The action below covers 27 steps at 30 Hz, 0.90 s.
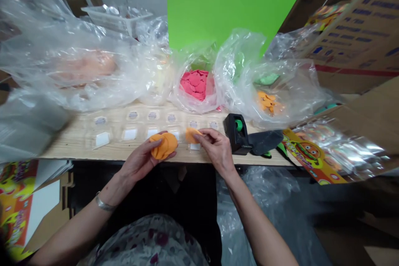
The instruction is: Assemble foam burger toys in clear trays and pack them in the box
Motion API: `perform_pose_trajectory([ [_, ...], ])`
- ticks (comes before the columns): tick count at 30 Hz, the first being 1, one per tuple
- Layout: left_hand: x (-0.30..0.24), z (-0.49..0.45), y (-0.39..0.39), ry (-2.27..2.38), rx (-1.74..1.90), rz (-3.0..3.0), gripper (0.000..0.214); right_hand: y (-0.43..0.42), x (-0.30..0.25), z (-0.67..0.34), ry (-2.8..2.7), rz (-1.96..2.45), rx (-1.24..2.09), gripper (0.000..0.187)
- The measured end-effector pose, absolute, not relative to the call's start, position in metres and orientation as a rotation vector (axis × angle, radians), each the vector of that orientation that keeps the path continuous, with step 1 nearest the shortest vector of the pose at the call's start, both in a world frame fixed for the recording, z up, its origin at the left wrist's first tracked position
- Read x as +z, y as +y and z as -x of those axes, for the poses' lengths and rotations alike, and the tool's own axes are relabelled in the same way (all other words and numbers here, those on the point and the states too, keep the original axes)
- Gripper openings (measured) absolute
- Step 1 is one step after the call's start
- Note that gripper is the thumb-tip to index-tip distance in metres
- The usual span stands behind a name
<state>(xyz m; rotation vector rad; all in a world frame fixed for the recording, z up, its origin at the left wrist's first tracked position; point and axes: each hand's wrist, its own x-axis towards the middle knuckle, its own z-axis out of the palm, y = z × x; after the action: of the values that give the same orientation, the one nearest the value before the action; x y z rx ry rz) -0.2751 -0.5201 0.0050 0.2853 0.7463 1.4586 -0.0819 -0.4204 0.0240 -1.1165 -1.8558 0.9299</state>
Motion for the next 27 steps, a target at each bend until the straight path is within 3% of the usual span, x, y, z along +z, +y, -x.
perform_pose_trajectory([
  [5, 0.008, 0.282, -0.527, 0.766, 1.467, -0.259, 0.031, -0.415, 0.003, 0.075, -2.387, 0.888, 0.339, 0.025],
  [12, 0.004, 0.281, -0.529, 0.71, 1.439, -0.225, 0.027, -0.418, -0.013, 0.071, -2.649, 0.881, 0.146, 0.032],
  [17, 0.001, 0.282, -0.527, 0.609, 1.439, -0.189, 0.025, -0.414, -0.002, 0.078, -2.525, 0.866, 0.299, 0.028],
  [27, 0.006, 0.285, -0.531, 0.584, 1.538, -0.242, 0.031, -0.433, 0.027, 0.145, -2.134, 0.906, 1.074, 0.028],
])
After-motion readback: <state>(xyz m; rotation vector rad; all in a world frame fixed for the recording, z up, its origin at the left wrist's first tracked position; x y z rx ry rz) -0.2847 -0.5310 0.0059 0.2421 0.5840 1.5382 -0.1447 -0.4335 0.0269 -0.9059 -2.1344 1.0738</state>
